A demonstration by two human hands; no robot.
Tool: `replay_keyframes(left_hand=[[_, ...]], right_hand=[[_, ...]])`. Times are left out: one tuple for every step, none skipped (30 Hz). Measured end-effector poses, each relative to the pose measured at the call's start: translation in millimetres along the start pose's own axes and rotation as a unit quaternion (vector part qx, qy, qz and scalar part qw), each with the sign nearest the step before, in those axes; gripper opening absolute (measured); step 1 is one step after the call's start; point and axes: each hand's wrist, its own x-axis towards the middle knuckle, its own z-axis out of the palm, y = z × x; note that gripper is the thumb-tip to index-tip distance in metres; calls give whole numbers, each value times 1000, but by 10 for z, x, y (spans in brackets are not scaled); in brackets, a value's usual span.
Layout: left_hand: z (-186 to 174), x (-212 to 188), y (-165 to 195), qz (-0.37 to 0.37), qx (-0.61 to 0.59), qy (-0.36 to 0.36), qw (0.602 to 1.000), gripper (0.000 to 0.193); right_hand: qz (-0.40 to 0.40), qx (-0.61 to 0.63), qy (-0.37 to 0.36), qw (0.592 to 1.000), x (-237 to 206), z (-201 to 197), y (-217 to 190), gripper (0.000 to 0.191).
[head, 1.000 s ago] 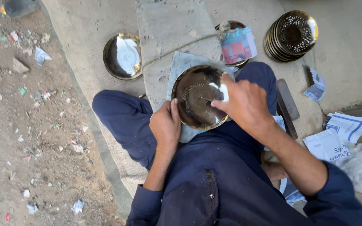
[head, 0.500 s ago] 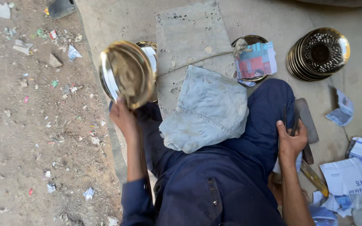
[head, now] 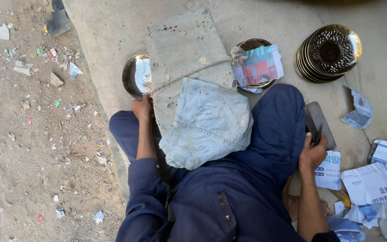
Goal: The person sits cross-legged with a brass bowl resting on a cloth pad on their lap and scrapes and polishes the bowl's inner surface using a small handheld metal tool, working the tool in strokes across the interior. They periodically reposition the bowl, wipe it with a cloth, and resume working the surface.
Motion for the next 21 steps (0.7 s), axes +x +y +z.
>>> replay_keyframes(left_hand=[[-2,-9,8,-11,24,-8,1000,44],[-6,-30,6,29,78,-2,997,49],[-8,-49,4,69,131,3,989,55],[-7,-75,12,109,183,10,977,60],[-10,-120,10,124,175,0,977,55],[-15,-172,-10,139,169,-11,976,51],[-17,-231,-24,156,162,-23,974,47],[-19,-301,-35,180,155,-22,971,42],[-35,-382,-59,203,148,-23,968,38],[-53,-455,-86,226,140,-24,964,34],[-81,-524,-109,246,120,-32,961,32],[-106,-591,-139,264,98,-38,959,30],[-137,-638,-163,281,76,-42,956,30],[-173,-673,-189,263,68,-54,961,28],[-203,-706,-217,244,61,-67,965,26],[-231,-741,-254,224,55,-79,970,24],[-253,-767,-294,218,56,-78,971,23],[-273,-779,-326,213,58,-78,972,22],[-272,-778,-353,209,58,-80,973,22],[-267,-763,-375,210,46,-82,973,22],[-256,-749,-397,210,35,-86,973,22]], right_hand=[[10,-39,-24,999,23,-33,-20,53],[21,-79,-50,995,50,-82,-59,52],[-6,-140,-66,988,95,-130,-119,46],[-33,-199,-82,976,159,-182,-201,40],[-61,-257,-99,959,235,-226,-305,34],[-92,-236,-58,966,335,-233,-444,32],[-121,-215,-17,969,463,-219,-609,31],[-174,-131,10,976,601,-196,-782,27],[-224,-46,37,973,743,-127,-979,27],[-251,37,54,966,904,-22,-1192,31],[-167,96,-32,981,1061,74,-1393,39],[-126,132,-71,981,1200,197,-1597,45],[-142,59,-71,986,1316,308,-1782,48],[-158,-14,-71,985,1399,388,-1921,53],[-105,-22,-112,988,1460,430,-2017,51],[-52,-31,-154,986,1482,455,-2091,49],[2,-40,-197,980,1489,485,-2107,48],[-25,-5,-143,989,1482,495,-2047,42],[-51,28,-86,995,1468,484,-1923,38],[-72,65,-50,994,1468,439,-1768,38],[-91,100,-14,991,1450,374,-1552,38]])
